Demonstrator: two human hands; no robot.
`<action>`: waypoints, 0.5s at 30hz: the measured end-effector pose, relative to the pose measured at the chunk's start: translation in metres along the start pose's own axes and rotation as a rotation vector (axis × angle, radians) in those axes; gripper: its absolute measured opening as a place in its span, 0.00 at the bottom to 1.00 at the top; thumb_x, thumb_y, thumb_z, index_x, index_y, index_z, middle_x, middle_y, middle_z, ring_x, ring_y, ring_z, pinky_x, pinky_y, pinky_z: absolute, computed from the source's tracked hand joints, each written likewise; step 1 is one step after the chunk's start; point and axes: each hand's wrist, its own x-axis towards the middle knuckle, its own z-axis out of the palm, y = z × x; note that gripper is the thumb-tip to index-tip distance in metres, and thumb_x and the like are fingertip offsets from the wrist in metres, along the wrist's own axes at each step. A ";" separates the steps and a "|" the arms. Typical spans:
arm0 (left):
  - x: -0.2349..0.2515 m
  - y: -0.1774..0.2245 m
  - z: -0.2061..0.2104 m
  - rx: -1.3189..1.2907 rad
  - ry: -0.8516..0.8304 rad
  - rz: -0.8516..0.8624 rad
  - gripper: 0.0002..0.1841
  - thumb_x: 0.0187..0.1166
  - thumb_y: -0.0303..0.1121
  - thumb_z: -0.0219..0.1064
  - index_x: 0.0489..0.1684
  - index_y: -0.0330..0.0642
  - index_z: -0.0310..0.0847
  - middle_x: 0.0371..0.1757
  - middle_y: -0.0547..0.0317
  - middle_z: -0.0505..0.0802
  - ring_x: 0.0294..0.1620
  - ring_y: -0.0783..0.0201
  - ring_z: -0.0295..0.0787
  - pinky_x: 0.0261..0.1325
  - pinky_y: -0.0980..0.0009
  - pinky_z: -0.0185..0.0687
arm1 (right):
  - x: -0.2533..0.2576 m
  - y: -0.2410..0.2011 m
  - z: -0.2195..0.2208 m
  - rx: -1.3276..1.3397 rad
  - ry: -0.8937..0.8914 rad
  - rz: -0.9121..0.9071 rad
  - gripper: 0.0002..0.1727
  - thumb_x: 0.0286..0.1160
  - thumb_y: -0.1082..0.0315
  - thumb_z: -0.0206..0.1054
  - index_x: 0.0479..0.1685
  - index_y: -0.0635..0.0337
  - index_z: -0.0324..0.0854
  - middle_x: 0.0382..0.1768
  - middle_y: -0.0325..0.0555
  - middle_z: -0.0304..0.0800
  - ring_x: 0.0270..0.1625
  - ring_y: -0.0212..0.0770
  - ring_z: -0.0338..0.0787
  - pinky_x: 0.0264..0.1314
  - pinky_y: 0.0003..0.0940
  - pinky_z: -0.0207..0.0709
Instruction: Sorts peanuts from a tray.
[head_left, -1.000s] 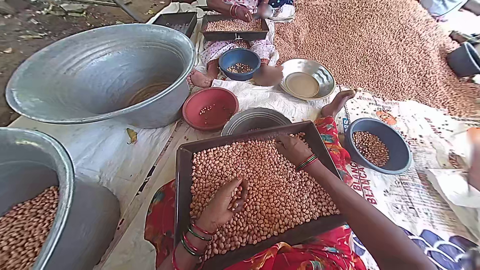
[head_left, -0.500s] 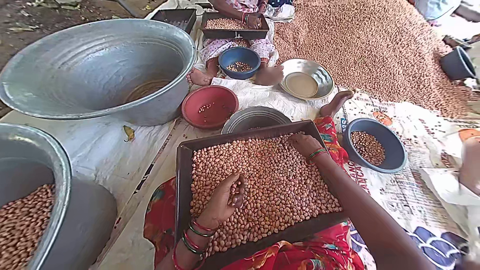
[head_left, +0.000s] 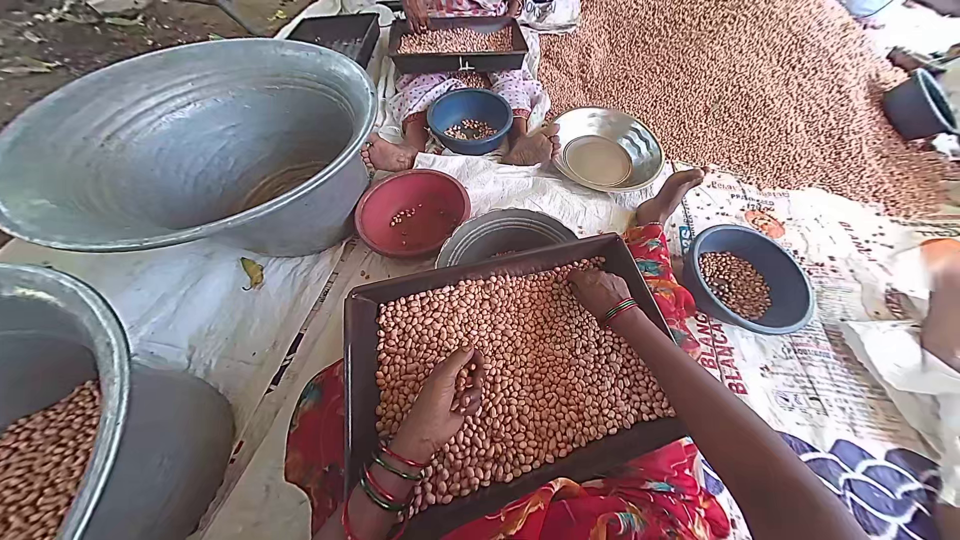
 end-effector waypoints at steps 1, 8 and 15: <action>0.000 -0.001 0.000 0.002 -0.003 0.006 0.23 0.96 0.37 0.33 0.34 0.47 0.74 0.15 0.71 0.78 0.06 0.82 0.61 0.10 0.88 0.57 | 0.000 0.000 0.001 -0.001 0.001 -0.012 0.21 0.93 0.66 0.48 0.74 0.61 0.78 0.65 0.70 0.86 0.68 0.70 0.86 0.64 0.68 0.74; 0.001 -0.003 -0.003 0.029 -0.050 -0.020 0.25 0.96 0.38 0.31 0.35 0.47 0.75 0.14 0.71 0.78 0.06 0.83 0.61 0.10 0.88 0.58 | -0.024 -0.013 -0.014 0.323 0.090 -0.154 0.17 0.88 0.67 0.56 0.63 0.67 0.82 0.46 0.65 0.90 0.52 0.64 0.89 0.57 0.64 0.75; 0.001 -0.006 -0.004 0.033 -0.128 -0.087 0.28 0.97 0.42 0.28 0.37 0.46 0.76 0.16 0.70 0.81 0.07 0.83 0.65 0.10 0.88 0.60 | -0.085 -0.062 -0.022 0.324 0.049 -0.684 0.19 0.88 0.70 0.54 0.65 0.69 0.85 0.57 0.64 0.92 0.58 0.62 0.92 0.61 0.59 0.79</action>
